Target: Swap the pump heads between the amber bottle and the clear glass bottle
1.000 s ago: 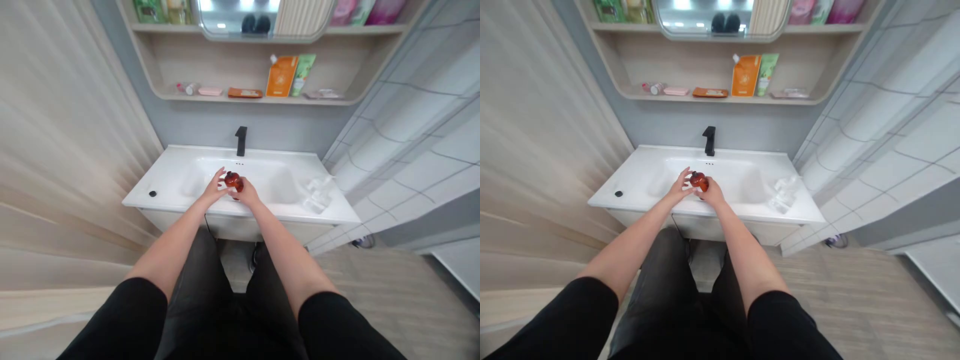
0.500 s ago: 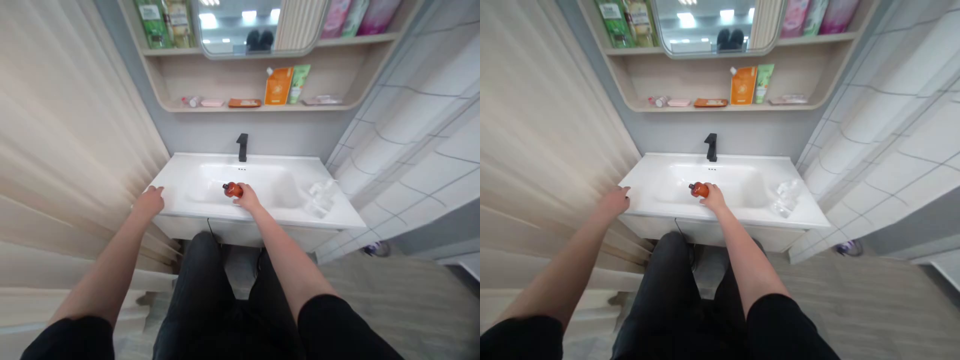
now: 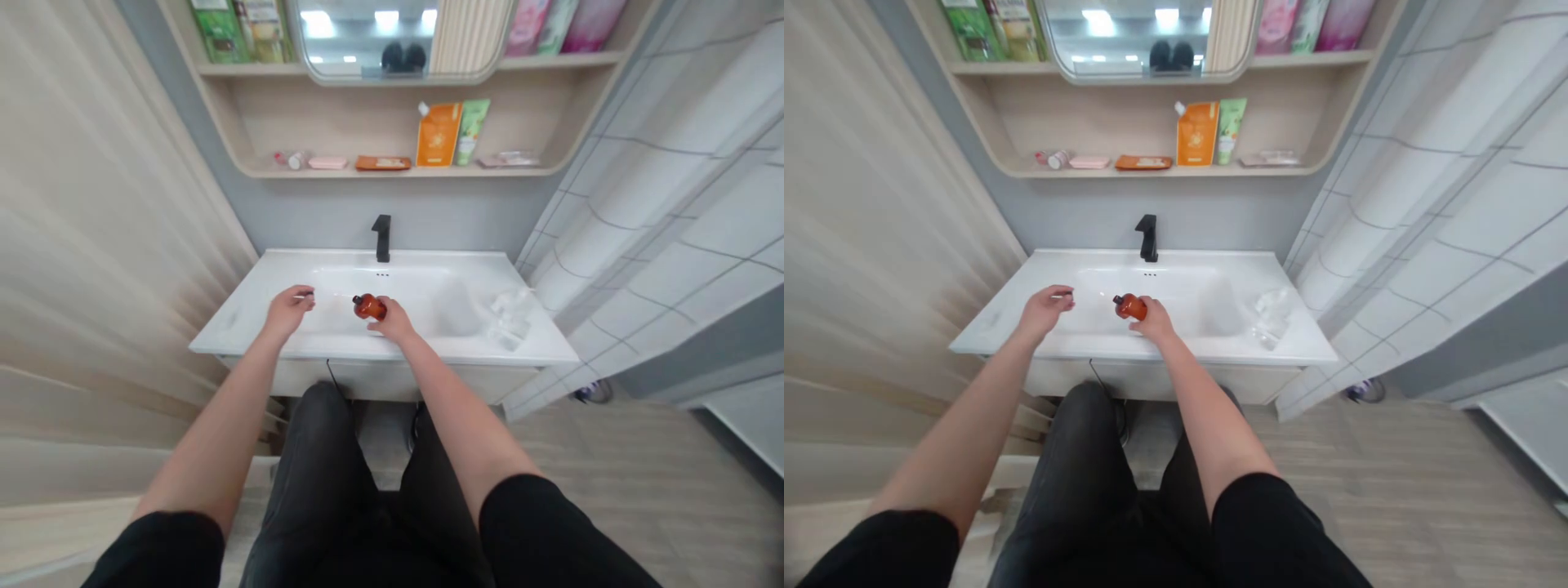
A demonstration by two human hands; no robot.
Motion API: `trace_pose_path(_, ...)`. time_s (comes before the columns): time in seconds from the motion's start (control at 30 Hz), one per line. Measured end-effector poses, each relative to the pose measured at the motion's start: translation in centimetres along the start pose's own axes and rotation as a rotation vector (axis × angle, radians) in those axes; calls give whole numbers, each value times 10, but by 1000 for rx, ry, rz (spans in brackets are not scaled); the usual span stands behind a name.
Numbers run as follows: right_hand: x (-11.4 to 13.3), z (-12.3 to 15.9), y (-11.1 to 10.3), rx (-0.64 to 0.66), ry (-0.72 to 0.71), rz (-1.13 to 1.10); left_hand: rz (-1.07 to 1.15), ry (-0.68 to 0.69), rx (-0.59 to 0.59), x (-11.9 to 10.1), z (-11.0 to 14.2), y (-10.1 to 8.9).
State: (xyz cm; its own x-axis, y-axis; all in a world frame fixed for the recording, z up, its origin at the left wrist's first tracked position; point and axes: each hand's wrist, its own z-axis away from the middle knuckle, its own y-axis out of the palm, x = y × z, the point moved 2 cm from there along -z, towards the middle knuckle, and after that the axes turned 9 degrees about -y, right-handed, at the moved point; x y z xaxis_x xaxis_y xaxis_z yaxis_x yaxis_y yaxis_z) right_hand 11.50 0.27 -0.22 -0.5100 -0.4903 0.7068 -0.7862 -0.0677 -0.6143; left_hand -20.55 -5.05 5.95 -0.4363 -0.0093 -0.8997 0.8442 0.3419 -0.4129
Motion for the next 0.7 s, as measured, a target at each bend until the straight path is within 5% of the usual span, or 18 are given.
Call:
trace_pose_path(0.13, 4, 3, -6, -71, 116, 78, 422, 31, -10, -25, 9, 102)
trace_pose_path(0.23, 6, 7, -9, -89, 175, 166, 560, -44, -94, -26, 10, 141)
trace_pose_path(0.43, 5, 2, -7, -23, 181, 190, 493, 12, -136, -14, 6, 153)
trace_pose_path(0.7, 9, 6, -10, 1, 190, 218, 462, -109, -45, 1, -3, 160)
